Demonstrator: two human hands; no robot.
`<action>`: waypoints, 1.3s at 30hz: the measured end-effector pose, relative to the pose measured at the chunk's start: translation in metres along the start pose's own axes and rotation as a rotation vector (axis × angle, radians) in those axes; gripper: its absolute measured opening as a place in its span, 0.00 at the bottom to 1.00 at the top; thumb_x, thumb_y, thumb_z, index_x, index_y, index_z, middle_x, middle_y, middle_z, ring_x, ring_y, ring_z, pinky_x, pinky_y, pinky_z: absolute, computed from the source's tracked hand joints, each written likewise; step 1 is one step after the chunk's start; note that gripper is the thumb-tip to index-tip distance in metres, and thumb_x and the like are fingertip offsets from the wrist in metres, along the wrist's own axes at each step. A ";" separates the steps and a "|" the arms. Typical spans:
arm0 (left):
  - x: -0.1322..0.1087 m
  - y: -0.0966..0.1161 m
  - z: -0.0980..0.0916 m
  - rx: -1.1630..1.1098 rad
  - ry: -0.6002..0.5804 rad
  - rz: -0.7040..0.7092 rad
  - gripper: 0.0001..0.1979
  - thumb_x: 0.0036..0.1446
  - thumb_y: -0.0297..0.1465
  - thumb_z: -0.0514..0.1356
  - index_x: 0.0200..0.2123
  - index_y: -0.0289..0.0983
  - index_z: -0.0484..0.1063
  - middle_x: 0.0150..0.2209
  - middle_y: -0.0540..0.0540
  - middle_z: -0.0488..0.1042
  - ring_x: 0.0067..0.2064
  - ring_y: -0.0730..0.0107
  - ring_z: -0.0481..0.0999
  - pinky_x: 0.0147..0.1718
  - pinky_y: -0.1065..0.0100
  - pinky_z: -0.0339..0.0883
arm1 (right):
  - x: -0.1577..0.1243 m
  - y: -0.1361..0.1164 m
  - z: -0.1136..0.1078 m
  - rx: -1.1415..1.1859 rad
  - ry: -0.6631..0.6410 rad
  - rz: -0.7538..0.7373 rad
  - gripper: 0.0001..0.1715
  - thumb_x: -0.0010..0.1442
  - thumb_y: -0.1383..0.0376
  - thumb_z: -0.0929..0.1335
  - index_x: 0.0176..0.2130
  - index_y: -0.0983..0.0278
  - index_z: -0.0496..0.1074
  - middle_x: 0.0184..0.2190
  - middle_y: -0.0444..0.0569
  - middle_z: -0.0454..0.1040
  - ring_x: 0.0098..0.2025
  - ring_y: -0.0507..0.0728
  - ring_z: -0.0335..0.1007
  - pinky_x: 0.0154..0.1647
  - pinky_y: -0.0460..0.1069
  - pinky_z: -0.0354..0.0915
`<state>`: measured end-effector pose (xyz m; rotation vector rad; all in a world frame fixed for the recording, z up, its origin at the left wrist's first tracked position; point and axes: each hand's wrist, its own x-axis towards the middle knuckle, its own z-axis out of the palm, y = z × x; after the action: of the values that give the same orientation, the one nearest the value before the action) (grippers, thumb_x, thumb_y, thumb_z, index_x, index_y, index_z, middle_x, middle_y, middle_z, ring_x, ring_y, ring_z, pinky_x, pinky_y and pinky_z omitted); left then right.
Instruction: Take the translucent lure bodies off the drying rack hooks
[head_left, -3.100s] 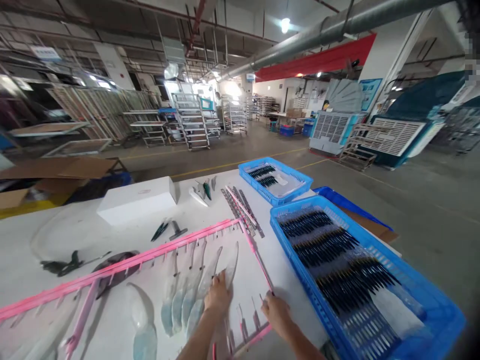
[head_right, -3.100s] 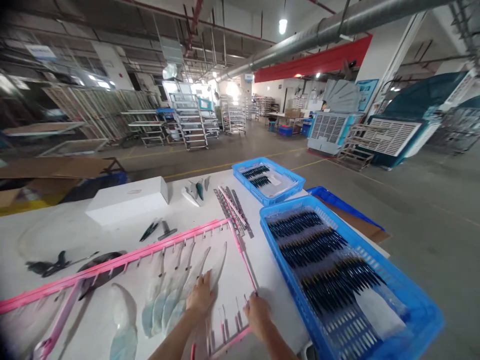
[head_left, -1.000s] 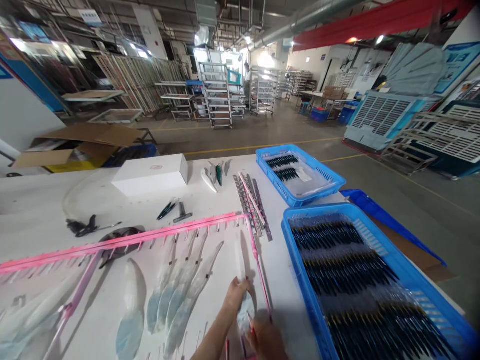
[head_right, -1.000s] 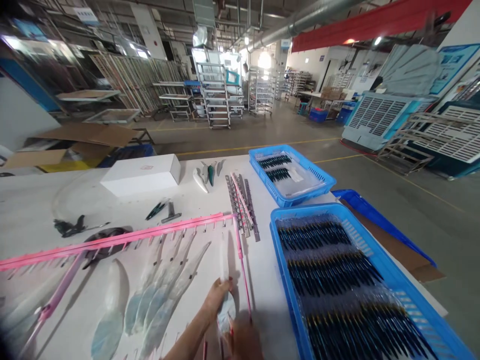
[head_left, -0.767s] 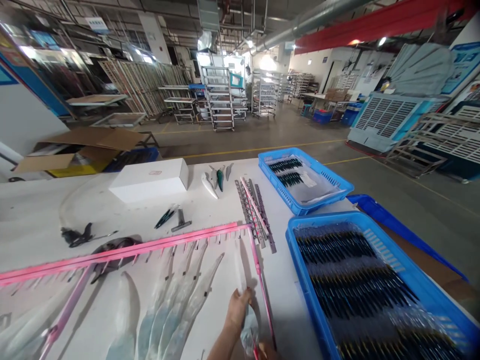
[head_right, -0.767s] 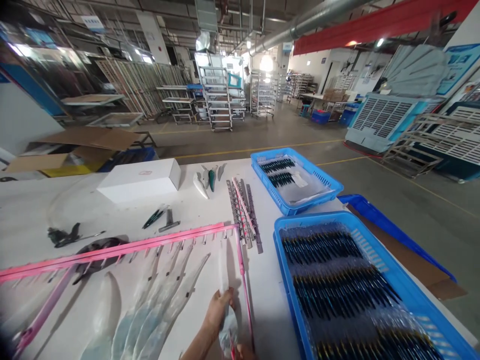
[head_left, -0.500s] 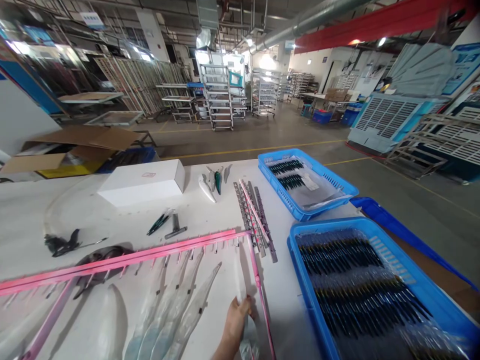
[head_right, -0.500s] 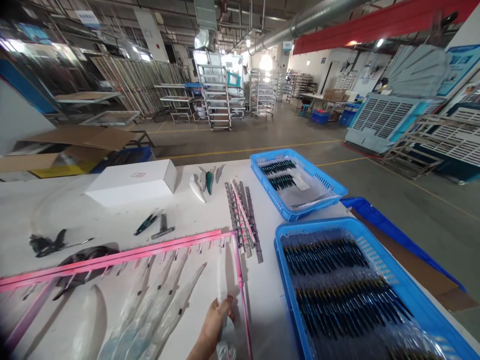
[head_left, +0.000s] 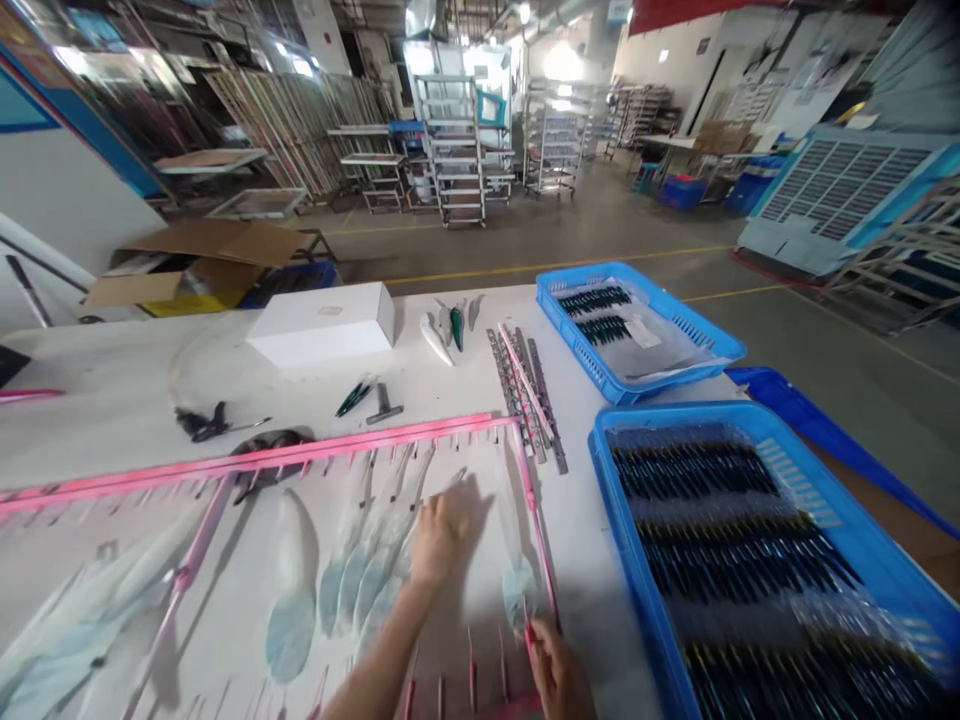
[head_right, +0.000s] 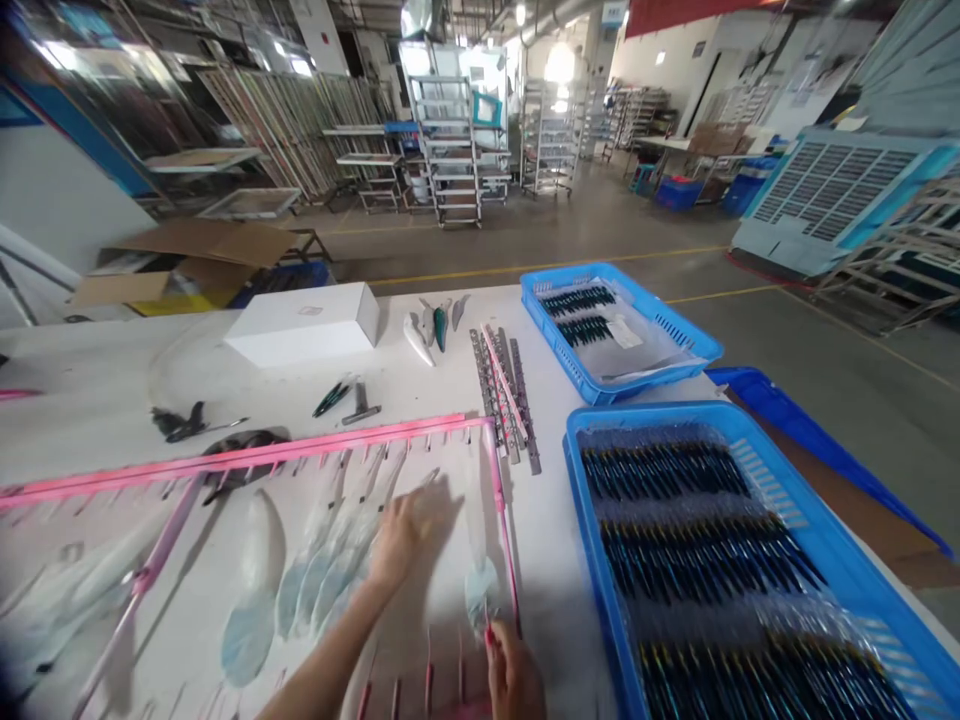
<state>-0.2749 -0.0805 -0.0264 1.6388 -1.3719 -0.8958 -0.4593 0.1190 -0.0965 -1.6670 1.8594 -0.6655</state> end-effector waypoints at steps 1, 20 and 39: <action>-0.001 -0.006 -0.014 0.098 0.076 0.002 0.22 0.39 0.28 0.70 0.42 0.42 0.76 0.40 0.41 0.70 0.47 0.49 0.68 0.46 0.58 0.63 | -0.003 0.000 0.000 0.051 0.028 -0.017 0.34 0.72 0.55 0.46 0.51 0.62 0.74 0.46 0.57 0.79 0.49 0.60 0.76 0.51 0.50 0.72; -0.058 0.017 -0.102 -1.245 0.340 -0.470 0.21 0.38 0.33 0.70 0.37 0.43 0.69 0.27 0.55 0.70 0.29 0.70 0.73 0.31 0.66 0.71 | 0.037 -0.093 -0.002 -0.136 -0.596 -0.037 0.11 0.62 0.67 0.67 0.38 0.59 0.81 0.36 0.47 0.82 0.38 0.54 0.75 0.34 0.45 0.58; -0.088 -0.020 -0.039 -1.206 0.303 -0.552 0.24 0.41 0.32 0.71 0.42 0.43 0.68 0.24 0.57 0.66 0.24 0.73 0.68 0.27 0.70 0.68 | 0.034 -0.100 0.009 -0.205 -0.479 0.101 0.08 0.57 0.66 0.70 0.35 0.60 0.81 0.33 0.48 0.82 0.37 0.57 0.77 0.33 0.46 0.62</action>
<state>-0.2461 0.0135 -0.0254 1.0605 -0.0061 -1.3345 -0.3841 0.0743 -0.0373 -1.6614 1.6829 -0.0213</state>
